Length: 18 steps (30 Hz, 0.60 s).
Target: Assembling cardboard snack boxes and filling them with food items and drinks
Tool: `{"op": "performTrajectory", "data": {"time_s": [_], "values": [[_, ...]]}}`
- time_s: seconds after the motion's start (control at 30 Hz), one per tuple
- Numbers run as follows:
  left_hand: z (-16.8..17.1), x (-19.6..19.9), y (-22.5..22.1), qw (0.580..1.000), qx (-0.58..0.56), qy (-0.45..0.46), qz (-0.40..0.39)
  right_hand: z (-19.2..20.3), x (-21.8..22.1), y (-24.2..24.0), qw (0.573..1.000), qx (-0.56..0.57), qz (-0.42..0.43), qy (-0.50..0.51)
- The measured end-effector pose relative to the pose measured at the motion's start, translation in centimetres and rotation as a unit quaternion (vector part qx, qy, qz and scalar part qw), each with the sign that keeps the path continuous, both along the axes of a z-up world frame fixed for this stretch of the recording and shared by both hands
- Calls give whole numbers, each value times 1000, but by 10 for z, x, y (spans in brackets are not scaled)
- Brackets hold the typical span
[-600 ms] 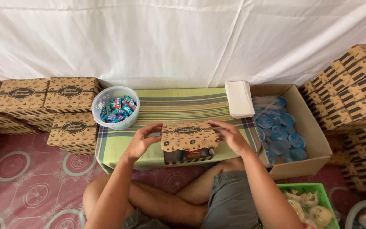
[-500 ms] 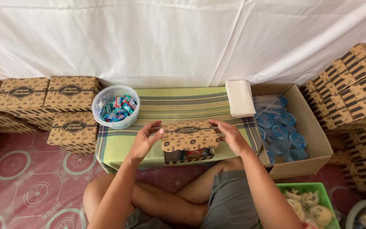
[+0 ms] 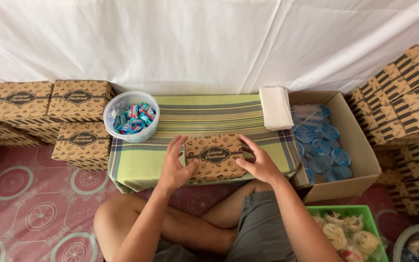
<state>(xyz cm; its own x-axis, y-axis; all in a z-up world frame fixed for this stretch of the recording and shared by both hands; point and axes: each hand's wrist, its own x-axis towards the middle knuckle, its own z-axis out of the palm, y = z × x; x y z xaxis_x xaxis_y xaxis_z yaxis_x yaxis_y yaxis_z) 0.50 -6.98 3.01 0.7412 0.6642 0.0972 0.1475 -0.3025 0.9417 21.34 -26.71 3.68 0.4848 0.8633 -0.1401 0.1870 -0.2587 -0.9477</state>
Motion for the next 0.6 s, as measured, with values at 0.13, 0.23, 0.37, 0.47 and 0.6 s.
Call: {"op": "performTrajectory", "data": {"time_s": [0.13, 0.23, 0.37, 0.47, 0.6], "values": [[8, 6, -26, 958, 288, -8, -14, 16, -10, 2, 999, -5, 17, -31], [18, 16, -43, 890, 398, 181, -126, 15, -11, 3, 998, -16, 30, -53], [-20, 29, -44, 807, 507, 263, -149, 7, -9, 0, 997, 0, 30, -68], [-25, 31, -44, 789, 528, 273, -151, 2, -10, -2, 996, 0, 27, -87], [-6, 28, -45, 806, 473, 302, -187, 40, -34, 8, 974, -28, 19, -225]]}}
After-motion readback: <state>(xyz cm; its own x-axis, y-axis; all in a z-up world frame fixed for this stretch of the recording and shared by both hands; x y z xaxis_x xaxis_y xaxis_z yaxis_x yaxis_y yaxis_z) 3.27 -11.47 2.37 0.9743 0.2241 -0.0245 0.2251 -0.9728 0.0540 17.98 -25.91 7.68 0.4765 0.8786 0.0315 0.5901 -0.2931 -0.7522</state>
